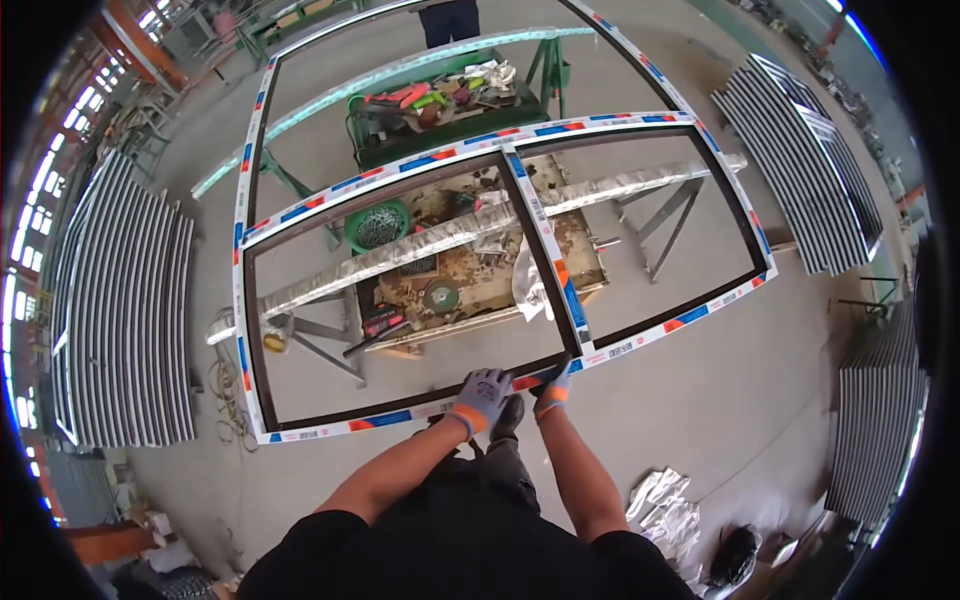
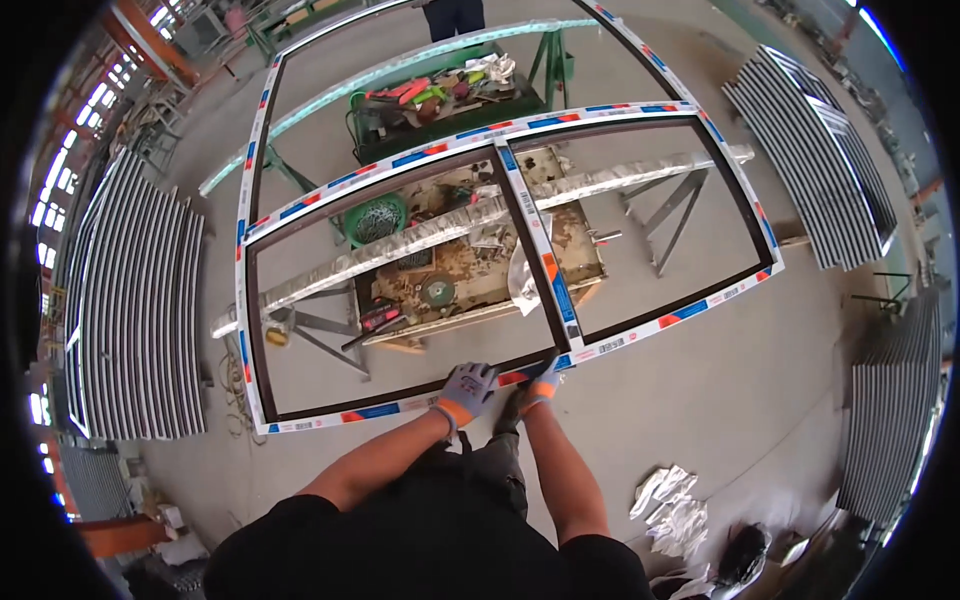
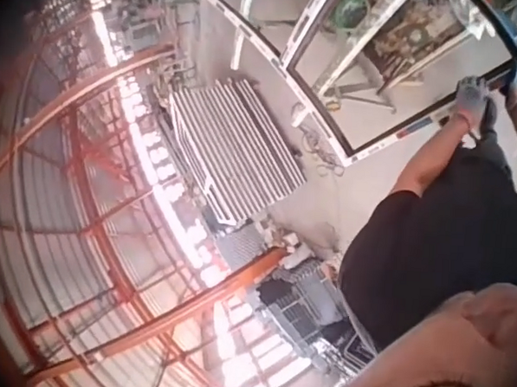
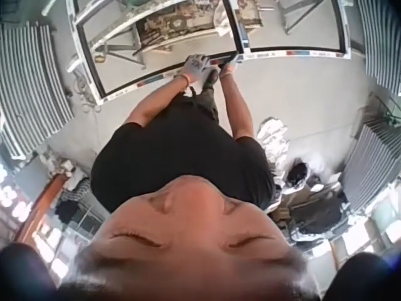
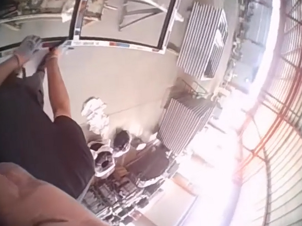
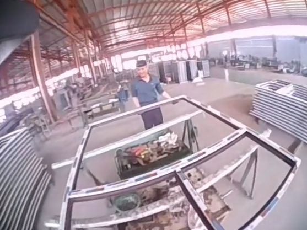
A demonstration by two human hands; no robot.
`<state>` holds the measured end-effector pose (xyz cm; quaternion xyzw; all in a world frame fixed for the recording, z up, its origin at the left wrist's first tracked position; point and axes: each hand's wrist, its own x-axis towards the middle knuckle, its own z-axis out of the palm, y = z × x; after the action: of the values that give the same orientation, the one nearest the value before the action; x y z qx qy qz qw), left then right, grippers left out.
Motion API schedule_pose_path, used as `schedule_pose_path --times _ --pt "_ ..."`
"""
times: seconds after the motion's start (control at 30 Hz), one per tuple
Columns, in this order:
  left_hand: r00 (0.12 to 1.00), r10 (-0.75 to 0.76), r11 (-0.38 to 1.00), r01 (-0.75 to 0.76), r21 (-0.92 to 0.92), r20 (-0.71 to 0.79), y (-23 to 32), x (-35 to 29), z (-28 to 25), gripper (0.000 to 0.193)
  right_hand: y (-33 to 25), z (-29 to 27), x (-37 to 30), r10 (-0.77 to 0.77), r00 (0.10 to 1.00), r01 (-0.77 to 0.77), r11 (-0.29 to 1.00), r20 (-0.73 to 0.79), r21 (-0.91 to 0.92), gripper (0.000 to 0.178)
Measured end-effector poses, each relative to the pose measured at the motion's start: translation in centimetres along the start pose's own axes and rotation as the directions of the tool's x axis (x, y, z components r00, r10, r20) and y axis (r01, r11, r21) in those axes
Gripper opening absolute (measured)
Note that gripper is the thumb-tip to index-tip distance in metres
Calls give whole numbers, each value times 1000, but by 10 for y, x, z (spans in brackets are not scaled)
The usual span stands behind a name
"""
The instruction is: Assembling window frames by applying sealant and using a power drill to secure metal components.
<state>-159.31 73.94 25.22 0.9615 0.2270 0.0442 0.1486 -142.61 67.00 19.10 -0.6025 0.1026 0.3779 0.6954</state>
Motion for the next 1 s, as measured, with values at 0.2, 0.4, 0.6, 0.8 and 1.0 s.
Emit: schedule_pose_path --times 0.2,0.4,0.6,0.8,1.0 --pt "977 -205 978 207 37 -51 -57 -89 1 48 6 -13 12 -65 998 65 997 -3 49 77" --pt "962 -272 962 272 1 32 -105 -150 3 46 12 -78 -11 -15 991 19 999 129 -27 50" --pt "950 -268 963 270 -8 -157 -138 -169 42 37 130 -234 -126 -23 946 -40 982 -322 -187 47" --pt "999 14 984 -7 178 -35 -120 -264 47 65 420 -404 -532 164 256 -449 893 -953 33 41" --pt "907 273 879 -101 465 -319 -117 -238 35 54 524 -327 -741 460 -150 -554 694 -875 459 47"
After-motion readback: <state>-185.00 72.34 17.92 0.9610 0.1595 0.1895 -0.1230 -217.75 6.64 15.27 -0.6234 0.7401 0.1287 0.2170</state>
